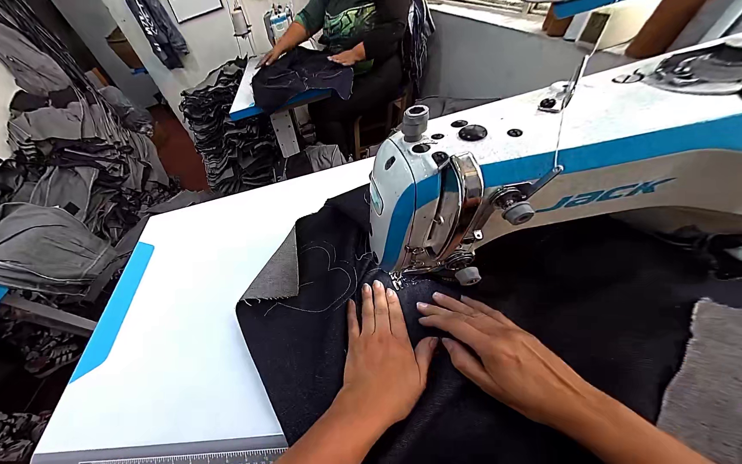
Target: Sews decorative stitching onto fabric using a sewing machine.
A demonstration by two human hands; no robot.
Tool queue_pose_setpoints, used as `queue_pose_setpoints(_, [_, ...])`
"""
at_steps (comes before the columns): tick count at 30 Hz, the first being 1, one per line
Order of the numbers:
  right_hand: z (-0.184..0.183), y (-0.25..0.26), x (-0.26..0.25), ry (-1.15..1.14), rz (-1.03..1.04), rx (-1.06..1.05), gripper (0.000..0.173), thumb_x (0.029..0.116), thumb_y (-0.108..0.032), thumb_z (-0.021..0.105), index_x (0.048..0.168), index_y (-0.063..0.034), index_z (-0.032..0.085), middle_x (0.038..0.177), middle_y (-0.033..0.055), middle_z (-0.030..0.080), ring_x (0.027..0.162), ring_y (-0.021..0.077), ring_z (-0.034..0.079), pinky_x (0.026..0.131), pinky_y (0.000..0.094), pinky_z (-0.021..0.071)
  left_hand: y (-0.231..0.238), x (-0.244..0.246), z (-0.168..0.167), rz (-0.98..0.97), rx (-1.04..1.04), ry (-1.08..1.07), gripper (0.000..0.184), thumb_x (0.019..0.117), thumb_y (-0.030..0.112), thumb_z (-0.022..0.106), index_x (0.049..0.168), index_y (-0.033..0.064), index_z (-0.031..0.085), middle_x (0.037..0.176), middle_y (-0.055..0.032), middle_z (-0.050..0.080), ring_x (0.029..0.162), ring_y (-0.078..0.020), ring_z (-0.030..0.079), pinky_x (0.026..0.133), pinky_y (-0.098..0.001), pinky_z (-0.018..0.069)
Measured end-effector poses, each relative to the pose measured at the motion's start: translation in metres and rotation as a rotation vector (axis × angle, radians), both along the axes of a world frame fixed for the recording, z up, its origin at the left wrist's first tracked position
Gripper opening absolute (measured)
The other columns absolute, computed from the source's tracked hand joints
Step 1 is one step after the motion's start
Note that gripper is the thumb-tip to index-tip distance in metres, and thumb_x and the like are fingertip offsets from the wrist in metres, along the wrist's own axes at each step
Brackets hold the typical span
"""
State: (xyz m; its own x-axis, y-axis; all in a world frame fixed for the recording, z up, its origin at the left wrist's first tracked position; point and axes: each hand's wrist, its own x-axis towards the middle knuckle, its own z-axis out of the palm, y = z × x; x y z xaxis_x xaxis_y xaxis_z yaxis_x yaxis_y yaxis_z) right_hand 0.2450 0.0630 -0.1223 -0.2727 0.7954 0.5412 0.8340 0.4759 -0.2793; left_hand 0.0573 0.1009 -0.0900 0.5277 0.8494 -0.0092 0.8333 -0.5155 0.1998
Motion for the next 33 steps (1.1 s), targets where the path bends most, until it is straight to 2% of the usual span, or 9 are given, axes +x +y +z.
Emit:
queue_pose_setpoints(4, [-0.002,0.007,0.005,0.012,0.019,0.018,0.039,0.1003,-0.028,0.041,0.115,-0.0132,0.075,0.134,-0.0025,0.070,0.136,0.0196,0.057,0.112,0.0433,0.0471,0.001,0.002,-0.003,0.025,0.063,0.010,0.083,0.1059,0.058,0.028,0.159,-0.0050,0.026,0.168,-0.0237,0.019,0.158,-0.0356,0.013,0.125,-0.0599,0.0082])
queue_pose_setpoints(8, [0.002,0.020,0.005,0.010,0.011,0.017,0.040,0.0989,-0.028,0.041,0.113,-0.0121,0.075,0.131,-0.0012,0.071,0.133,0.0211,0.060,0.110,0.0443,0.0478,0.010,0.008,-0.006,0.046,0.155,-0.001,0.082,0.1047,0.057,0.034,0.156,-0.0067,0.034,0.165,-0.0257,0.026,0.156,-0.0383,0.022,0.124,-0.0598,0.0151])
queue_pose_setpoints(21, [0.006,0.025,0.004,0.031,-0.013,-0.013,0.041,0.0977,-0.027,0.040,0.115,-0.0123,0.074,0.132,-0.0019,0.071,0.132,0.0202,0.060,0.111,0.0433,0.0462,0.017,0.011,-0.006,0.057,0.164,0.011,0.080,0.1044,0.056,0.035,0.155,-0.0057,0.036,0.165,-0.0238,0.028,0.156,-0.0383,0.021,0.124,-0.0600,0.0145])
queue_pose_setpoints(24, [0.010,0.027,0.009,0.059,0.035,-0.052,0.042,0.0991,-0.034,0.042,0.115,-0.0125,0.075,0.133,0.0004,0.070,0.131,0.0213,0.061,0.109,0.0454,0.0475,0.018,0.008,-0.006,0.042,0.153,0.004,0.082,0.1043,0.058,0.033,0.156,-0.0056,0.035,0.166,-0.0242,0.026,0.156,-0.0383,0.020,0.124,-0.0601,0.0137])
queue_pose_setpoints(27, [0.027,0.038,0.038,-0.026,0.165,-0.165,0.053,0.1047,-0.052,0.040,0.127,-0.0153,0.071,0.140,0.0060,0.065,0.125,0.0239,0.064,0.103,0.0464,0.0526,0.035,-0.013,-0.003,-0.125,0.104,-0.039,0.082,0.1050,0.059,0.034,0.156,-0.0047,0.035,0.165,-0.0233,0.028,0.157,-0.0376,0.020,0.124,-0.0623,0.0131])
queue_pose_setpoints(29, [0.028,0.043,0.055,-0.125,0.224,-0.134,0.057,0.1057,-0.053,0.038,0.134,-0.0138,0.067,0.141,0.0067,0.064,0.124,0.0230,0.065,0.102,0.0446,0.0525,0.063,-0.040,-0.004,-0.367,0.137,-0.061,0.077,0.1053,0.057,0.037,0.155,-0.0030,0.039,0.162,-0.0199,0.037,0.154,-0.0341,0.029,0.124,-0.0614,0.0178])
queue_pose_setpoints(31, [0.020,0.030,0.053,-0.173,0.161,-0.104,0.061,0.1053,-0.055,0.036,0.138,-0.0112,0.063,0.145,0.0070,0.061,0.127,0.0247,0.063,0.099,0.0500,0.0515,0.095,-0.062,0.000,-0.590,0.183,-0.040,0.074,0.1060,0.054,0.035,0.155,-0.0011,0.039,0.161,-0.0156,0.041,0.153,-0.0298,0.033,0.124,-0.0612,0.0193])
queue_pose_setpoints(33, [0.014,0.001,0.034,-0.182,0.011,-0.091,0.068,0.1036,-0.061,0.034,0.137,-0.0091,0.064,0.145,0.0090,0.061,0.128,0.0292,0.062,0.093,0.0571,0.0530,0.105,-0.067,0.005,-0.644,0.205,-0.004,0.075,0.1056,0.056,0.033,0.156,0.0012,0.039,0.161,-0.0133,0.041,0.153,-0.0278,0.033,0.123,-0.0637,0.0164])
